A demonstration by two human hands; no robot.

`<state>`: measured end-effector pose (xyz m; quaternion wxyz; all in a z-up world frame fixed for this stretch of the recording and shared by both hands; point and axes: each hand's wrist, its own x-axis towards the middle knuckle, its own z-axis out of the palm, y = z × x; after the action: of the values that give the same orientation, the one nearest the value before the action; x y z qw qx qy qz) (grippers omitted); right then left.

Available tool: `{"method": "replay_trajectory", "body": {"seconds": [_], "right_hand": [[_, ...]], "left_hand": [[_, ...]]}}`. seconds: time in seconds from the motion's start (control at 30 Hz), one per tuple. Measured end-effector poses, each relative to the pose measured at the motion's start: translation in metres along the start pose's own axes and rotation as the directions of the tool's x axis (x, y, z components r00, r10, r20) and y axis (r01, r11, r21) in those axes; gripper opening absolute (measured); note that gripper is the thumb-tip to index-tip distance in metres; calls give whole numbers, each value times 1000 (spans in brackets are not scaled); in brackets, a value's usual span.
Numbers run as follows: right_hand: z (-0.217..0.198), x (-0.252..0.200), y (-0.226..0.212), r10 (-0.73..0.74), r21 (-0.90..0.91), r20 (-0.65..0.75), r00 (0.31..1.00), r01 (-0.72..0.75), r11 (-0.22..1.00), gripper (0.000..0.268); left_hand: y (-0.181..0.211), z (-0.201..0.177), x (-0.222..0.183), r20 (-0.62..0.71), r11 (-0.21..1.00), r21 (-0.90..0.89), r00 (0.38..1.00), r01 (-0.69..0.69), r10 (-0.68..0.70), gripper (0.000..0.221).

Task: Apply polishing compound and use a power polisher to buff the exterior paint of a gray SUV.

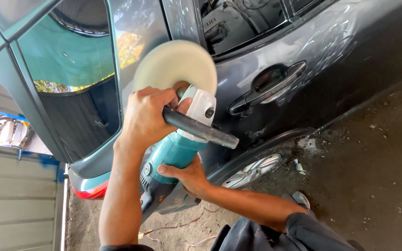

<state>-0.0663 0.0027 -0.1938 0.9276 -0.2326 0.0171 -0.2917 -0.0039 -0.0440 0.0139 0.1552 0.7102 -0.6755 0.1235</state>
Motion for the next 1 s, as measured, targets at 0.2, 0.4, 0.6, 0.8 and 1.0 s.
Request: {"method": "replay_trajectory", "body": {"seconds": [0.2,0.4,0.6,0.8,1.0], "right_hand": [[7,14,2,2,2,58,998,-2,1000,48],[11,56,-6,-109,-140,89,990,120,983,56],[12,55,-7,-84,-48,173,981,94,994,51],[18,15,10,-40,12,60,997,40,999,53],[2,-20,35,-2,-160,-5,1000,1,987,49]], "left_hand": [[-6,-8,-3,-38,996,81,998,-48,51,35],[0,-30,19,-75,966,176,976,-189,204,36],[9,-33,21,-81,954,204,967,-220,240,38],[0,-13,-2,-29,980,144,990,-135,140,38],[1,5,-30,22,993,75,996,-88,87,36]]}}
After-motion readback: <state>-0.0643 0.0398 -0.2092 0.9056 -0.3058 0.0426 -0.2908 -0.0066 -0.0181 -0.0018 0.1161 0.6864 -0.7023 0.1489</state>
